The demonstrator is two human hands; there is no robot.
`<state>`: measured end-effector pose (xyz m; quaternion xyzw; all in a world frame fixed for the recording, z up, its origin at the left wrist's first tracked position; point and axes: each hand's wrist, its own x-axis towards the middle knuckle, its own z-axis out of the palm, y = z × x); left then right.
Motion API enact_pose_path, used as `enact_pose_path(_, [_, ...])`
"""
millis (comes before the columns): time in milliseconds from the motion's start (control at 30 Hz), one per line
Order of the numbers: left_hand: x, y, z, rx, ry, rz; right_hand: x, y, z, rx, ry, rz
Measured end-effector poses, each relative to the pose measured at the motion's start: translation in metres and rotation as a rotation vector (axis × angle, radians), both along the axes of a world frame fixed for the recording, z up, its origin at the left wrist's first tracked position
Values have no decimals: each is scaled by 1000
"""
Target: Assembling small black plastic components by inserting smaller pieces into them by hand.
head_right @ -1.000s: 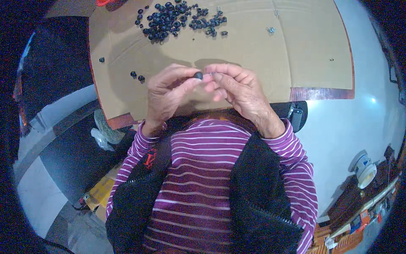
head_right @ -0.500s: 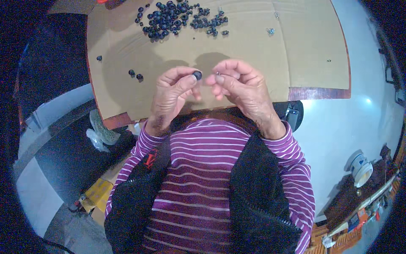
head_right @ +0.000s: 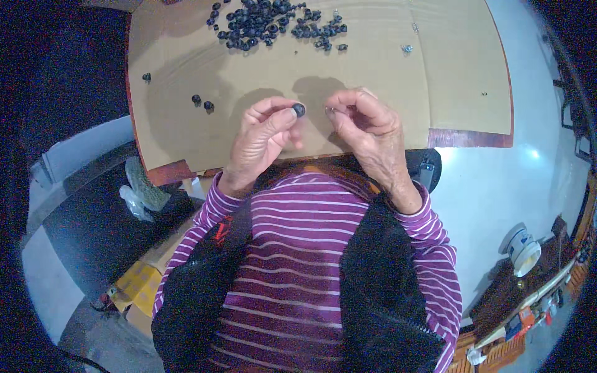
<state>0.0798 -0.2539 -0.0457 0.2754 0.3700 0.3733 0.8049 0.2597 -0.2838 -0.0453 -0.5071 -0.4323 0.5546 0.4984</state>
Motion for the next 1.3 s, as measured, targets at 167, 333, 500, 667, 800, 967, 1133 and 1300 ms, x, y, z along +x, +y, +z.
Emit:
enact_pose_path(167, [-6, -2, -6, -52, -102, -60, -3, -5, 16, -148, 105, 28])
enact_pose_path(333, [-1, -2, -5, -119, -133, -46, -11, -2, 12, -33, 94, 3])
enact_pose_path(500, [17, 5, -36, -77, -315, 135, -27, 8, -16, -6, 149, -96])
enact_pose_path(667, [15, 7, -40, -99, -368, 156, -23, 15, -26, -52, 426, -2])
enact_pose_path(800, [12, 8, -41, -100, -387, 99, -19, 15, -39, -44, 558, 31])
enact_pose_path(967, [13, 10, -38, -93, -361, 51, -14, 16, -38, -48, 619, 10])
enact_pose_path(1133, [11, 8, -34, -132, -322, 45, -8, 18, -24, -25, 685, -30])
enact_pose_path(1300, [14, 5, -32, -48, -261, 35, -11, 17, -15, 34, 678, -16])
